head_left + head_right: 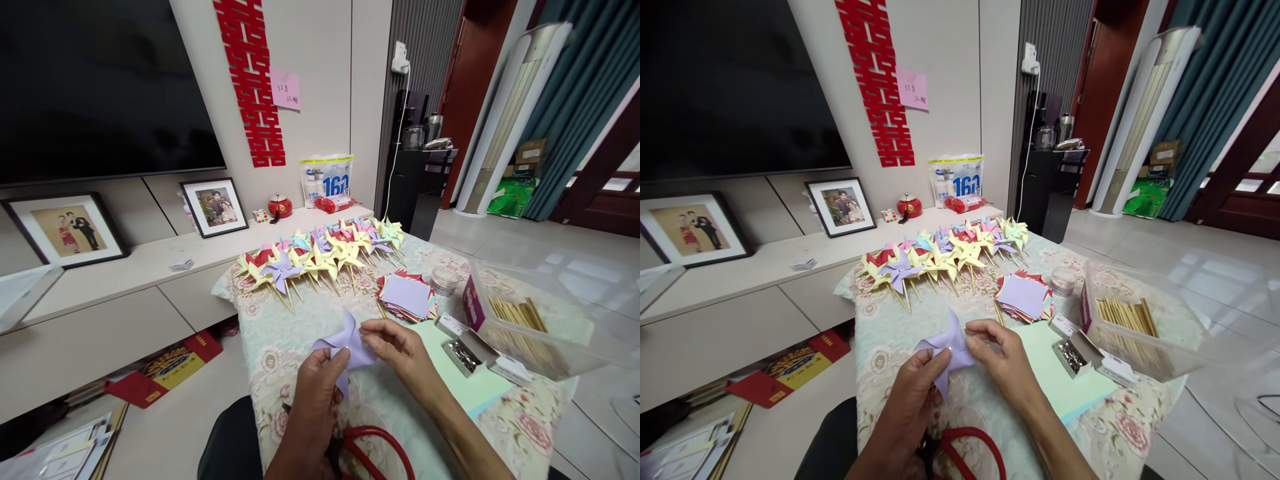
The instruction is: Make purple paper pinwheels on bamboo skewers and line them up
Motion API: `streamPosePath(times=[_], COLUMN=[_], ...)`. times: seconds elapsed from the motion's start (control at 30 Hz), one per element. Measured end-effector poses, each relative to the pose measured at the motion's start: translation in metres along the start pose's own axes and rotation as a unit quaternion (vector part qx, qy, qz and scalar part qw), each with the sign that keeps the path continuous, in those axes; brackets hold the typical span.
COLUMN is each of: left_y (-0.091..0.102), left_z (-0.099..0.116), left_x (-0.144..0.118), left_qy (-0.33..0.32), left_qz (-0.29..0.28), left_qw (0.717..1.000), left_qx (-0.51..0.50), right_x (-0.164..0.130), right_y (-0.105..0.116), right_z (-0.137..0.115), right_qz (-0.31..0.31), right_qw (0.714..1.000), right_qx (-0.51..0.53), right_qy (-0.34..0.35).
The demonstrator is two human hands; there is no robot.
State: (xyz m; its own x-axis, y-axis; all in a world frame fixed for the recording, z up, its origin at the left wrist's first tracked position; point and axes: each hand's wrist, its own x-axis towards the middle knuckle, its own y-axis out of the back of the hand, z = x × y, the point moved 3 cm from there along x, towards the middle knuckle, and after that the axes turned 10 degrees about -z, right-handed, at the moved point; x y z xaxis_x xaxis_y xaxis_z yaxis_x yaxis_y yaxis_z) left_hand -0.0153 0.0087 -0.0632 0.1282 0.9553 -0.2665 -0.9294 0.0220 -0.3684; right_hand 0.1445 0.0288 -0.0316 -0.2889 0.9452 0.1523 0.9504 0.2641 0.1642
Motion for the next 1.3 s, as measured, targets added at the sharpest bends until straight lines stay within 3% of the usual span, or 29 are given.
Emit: streamPosePath(times=[0.13,0.27,0.43,0.67,1.07,1.17,1.3], left_y=[-0.002,-0.002,-0.002,-0.005,-0.011,-0.011,-0.013], left_z=[-0.001,-0.005,-0.006,-0.011,-0.001,-0.001,0.003], left_x=[0.005,0.011,0.015,0.019,0.012,0.013,0.013], left_qy=[-0.018,-0.039,-0.058,-0.054,-0.046,-0.04,-0.057], left_qz=[0.028,0.052,0.058,0.067,0.092,0.1,0.112], left_qw=[0.999,0.998,0.997,0.996,0.995,0.994,0.991], left_qx=[-0.018,-0.021,-0.01,-0.023,0.003,0.01,0.045], right_x=[-0.002,-0.004,-0.005,-0.005,-0.004,-0.005,-0.013], right_y=[0.0,-0.008,-0.015,-0.018,-0.018,-0.017,-0.017], right_z=[0.002,0.007,0.013,0.011,0.014,0.015,0.004], right_qz=[0.072,0.08,0.09,0.075,0.055,0.091,0.125], right_qw=[0.99,0.969,0.945,0.938,0.943,0.929,0.889], right_qx=[-0.098,-0.195,-0.278,-0.301,-0.293,-0.319,-0.378], right_qy=[0.064,0.127,0.151,0.154,0.149,0.164,0.225])
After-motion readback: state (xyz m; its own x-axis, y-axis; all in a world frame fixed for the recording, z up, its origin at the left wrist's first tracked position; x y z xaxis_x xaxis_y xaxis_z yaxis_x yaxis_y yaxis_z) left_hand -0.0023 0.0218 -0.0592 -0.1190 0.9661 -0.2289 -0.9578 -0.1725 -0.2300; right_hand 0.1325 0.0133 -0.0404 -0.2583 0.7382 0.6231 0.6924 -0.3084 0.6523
